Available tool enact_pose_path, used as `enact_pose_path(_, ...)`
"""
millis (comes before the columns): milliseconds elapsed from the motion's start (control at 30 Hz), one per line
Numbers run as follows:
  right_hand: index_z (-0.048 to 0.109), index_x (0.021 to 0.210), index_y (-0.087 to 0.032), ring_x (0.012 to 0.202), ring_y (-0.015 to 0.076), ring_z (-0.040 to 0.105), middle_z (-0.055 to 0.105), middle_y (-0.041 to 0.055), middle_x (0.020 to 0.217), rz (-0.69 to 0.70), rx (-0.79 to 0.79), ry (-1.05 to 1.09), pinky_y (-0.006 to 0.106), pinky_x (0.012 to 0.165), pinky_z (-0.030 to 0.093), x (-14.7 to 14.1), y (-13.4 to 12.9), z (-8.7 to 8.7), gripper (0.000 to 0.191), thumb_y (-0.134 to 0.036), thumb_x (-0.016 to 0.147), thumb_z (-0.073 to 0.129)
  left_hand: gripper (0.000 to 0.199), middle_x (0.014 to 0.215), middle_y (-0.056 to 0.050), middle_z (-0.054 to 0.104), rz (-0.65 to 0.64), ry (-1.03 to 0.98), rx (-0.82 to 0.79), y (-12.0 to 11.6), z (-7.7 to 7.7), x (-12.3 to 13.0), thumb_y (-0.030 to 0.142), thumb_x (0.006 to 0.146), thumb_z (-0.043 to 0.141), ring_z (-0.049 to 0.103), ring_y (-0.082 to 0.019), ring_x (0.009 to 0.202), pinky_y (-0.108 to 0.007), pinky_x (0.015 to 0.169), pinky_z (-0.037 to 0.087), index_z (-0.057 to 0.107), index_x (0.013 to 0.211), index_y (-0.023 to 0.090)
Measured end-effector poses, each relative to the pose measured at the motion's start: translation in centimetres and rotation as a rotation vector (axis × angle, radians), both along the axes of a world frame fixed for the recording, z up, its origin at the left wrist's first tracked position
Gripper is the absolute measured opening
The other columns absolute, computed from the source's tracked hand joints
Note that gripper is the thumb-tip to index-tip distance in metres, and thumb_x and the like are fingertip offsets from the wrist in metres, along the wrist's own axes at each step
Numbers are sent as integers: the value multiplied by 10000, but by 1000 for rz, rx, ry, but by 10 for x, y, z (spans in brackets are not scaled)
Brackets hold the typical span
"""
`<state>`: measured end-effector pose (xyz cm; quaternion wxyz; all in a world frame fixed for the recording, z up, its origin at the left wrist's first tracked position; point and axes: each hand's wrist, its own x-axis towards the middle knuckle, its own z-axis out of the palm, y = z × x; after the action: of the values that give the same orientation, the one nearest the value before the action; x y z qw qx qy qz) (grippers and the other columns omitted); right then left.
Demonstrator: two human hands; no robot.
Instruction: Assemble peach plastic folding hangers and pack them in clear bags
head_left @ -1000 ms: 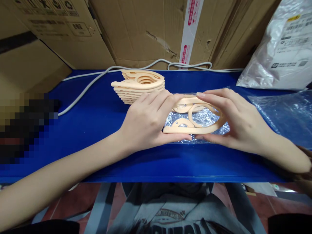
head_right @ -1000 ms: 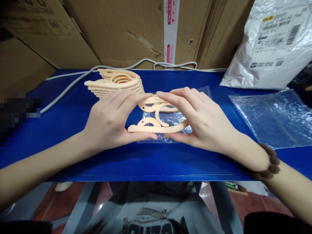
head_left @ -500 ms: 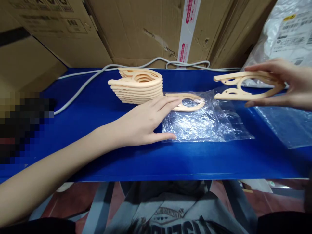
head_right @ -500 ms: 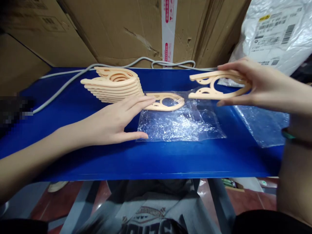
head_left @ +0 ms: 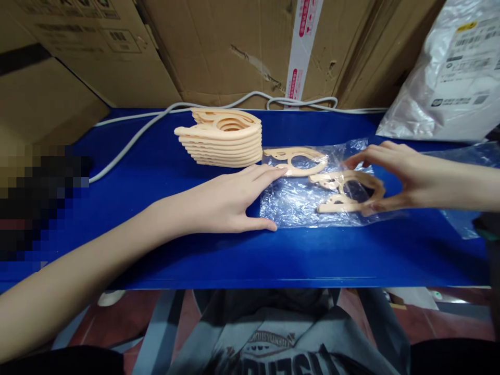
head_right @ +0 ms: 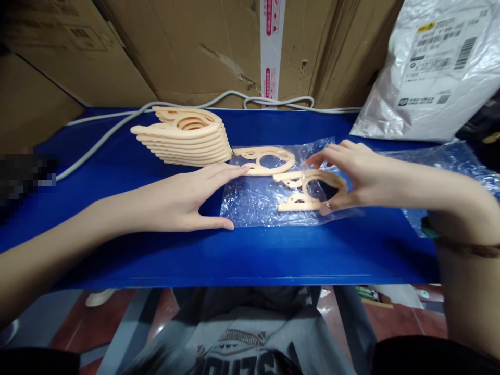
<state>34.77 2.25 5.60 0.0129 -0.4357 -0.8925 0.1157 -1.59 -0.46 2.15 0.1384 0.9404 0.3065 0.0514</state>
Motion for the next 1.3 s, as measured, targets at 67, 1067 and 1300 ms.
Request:
enact_pose_path(67,628,1267,-262,1000,378,638,687,156,1160,-7,-39,15,525,813,531,-6,-3,-4,793,-806,700,734,967,1679,-158,379,-4,-6,3,0,0,0,642,948,647,385,-270,1551,-370,1272,339,261,1650,100)
enact_pose_path(1067,497,1010,-243,697,169,515,598,5,847,-29,-299,253,317,594,457,-20,8,-16,490,-645,855,728,686,1477,-171,604,60,-98,131,4,-6,8,594,1002,595,576,-314,1349,-408,1111,462,516,1470,99)
enact_pose_path(1300,516,981,-235,698,181,551,639,15,821,-59,-275,245,314,607,429,-18,9,-15,513,-698,851,695,806,1503,-163,590,22,-88,125,7,-4,5,621,931,690,559,-304,1378,-386,1130,448,481,1515,106)
